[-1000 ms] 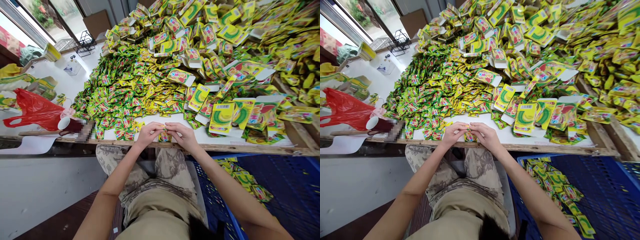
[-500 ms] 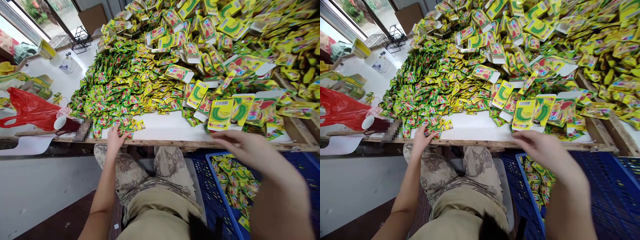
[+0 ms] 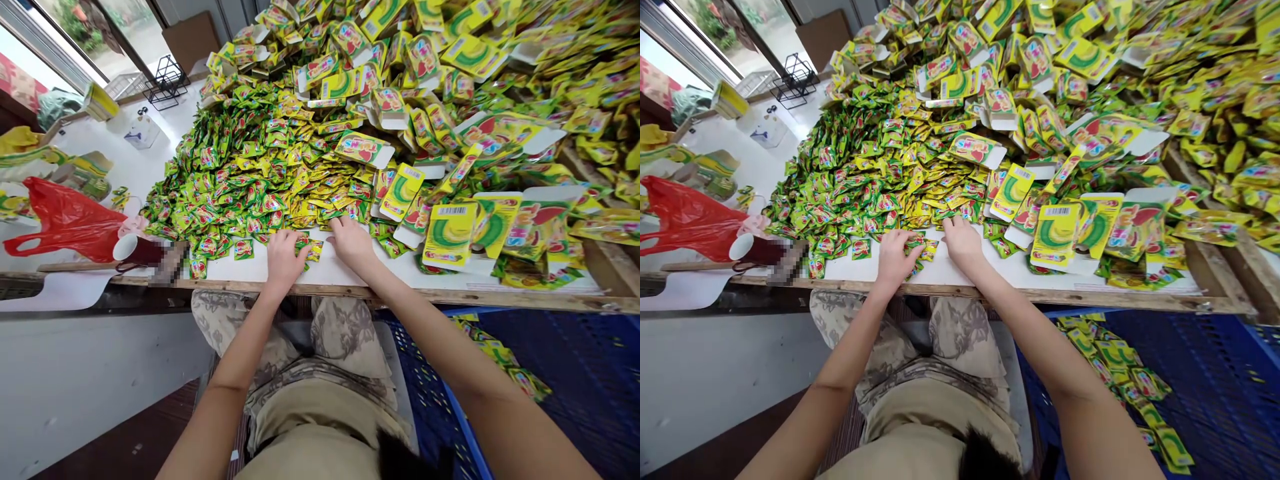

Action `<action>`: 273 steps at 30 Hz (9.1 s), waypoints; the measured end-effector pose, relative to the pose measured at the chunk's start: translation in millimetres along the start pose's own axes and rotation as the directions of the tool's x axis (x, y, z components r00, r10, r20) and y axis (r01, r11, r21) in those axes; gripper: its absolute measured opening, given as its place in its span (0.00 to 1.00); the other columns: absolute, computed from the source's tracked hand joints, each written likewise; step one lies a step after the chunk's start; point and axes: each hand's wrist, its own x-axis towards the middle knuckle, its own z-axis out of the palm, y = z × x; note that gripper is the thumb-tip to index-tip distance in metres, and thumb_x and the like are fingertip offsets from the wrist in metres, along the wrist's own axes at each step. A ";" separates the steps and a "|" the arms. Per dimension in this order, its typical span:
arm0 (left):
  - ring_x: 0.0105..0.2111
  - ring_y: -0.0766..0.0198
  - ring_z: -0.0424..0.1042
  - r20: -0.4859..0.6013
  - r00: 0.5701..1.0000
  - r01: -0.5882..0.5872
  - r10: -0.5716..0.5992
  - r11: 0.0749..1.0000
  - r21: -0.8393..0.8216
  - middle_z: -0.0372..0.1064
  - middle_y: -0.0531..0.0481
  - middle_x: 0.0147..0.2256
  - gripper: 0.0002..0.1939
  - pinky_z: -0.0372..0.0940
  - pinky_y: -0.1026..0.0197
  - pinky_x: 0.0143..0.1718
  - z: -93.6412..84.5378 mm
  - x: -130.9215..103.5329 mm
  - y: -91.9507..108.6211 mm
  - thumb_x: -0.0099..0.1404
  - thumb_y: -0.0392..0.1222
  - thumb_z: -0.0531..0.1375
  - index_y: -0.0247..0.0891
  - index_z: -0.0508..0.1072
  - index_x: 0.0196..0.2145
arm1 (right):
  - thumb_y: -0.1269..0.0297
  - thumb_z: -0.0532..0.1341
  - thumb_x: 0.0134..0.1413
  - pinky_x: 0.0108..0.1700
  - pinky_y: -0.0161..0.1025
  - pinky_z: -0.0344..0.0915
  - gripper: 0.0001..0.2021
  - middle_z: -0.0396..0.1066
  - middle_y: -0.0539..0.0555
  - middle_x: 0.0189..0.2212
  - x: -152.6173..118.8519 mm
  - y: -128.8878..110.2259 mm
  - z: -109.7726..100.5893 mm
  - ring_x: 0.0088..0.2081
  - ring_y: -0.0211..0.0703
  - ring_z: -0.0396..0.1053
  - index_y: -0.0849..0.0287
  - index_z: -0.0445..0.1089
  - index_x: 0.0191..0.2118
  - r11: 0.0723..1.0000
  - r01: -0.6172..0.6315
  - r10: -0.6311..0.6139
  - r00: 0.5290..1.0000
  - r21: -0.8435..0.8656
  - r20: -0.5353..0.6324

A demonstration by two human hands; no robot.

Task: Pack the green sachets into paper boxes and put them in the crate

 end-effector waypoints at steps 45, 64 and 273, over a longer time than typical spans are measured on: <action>0.49 0.58 0.68 0.330 0.935 0.343 -0.133 0.582 -0.738 0.69 0.44 0.48 0.21 0.63 0.55 0.53 -6.9 -44.9 37.2 0.60 0.43 0.62 0.37 0.64 0.49 | 0.67 0.53 0.62 0.38 0.42 0.68 0.09 0.68 0.55 0.34 -84.7 -21.7 -17.4 0.37 0.44 0.68 0.53 0.71 0.41 0.695 0.247 0.008 0.937 0.676 -0.351; 0.54 0.56 0.63 0.137 0.980 0.199 -0.145 0.709 -0.677 0.61 0.41 0.53 0.25 0.61 0.53 0.54 12.3 -57.2 55.6 0.57 0.33 0.60 0.39 0.62 0.53 | 0.54 0.61 0.53 0.42 0.41 0.68 0.14 0.75 0.54 0.36 -83.4 -38.4 -3.3 0.37 0.45 0.71 0.59 0.72 0.41 0.179 -0.091 0.177 0.982 0.980 0.058; 0.42 0.56 0.74 0.521 0.853 0.518 0.022 0.082 -0.851 0.76 0.44 0.36 0.28 0.67 0.54 0.48 41.3 -13.1 34.2 0.59 0.64 0.57 0.36 0.76 0.41 | 0.49 0.56 0.56 0.43 0.41 0.69 0.17 0.71 0.52 0.40 -58.9 18.1 -9.2 0.40 0.40 0.69 0.54 0.69 0.43 0.196 -0.163 0.177 0.976 0.967 0.128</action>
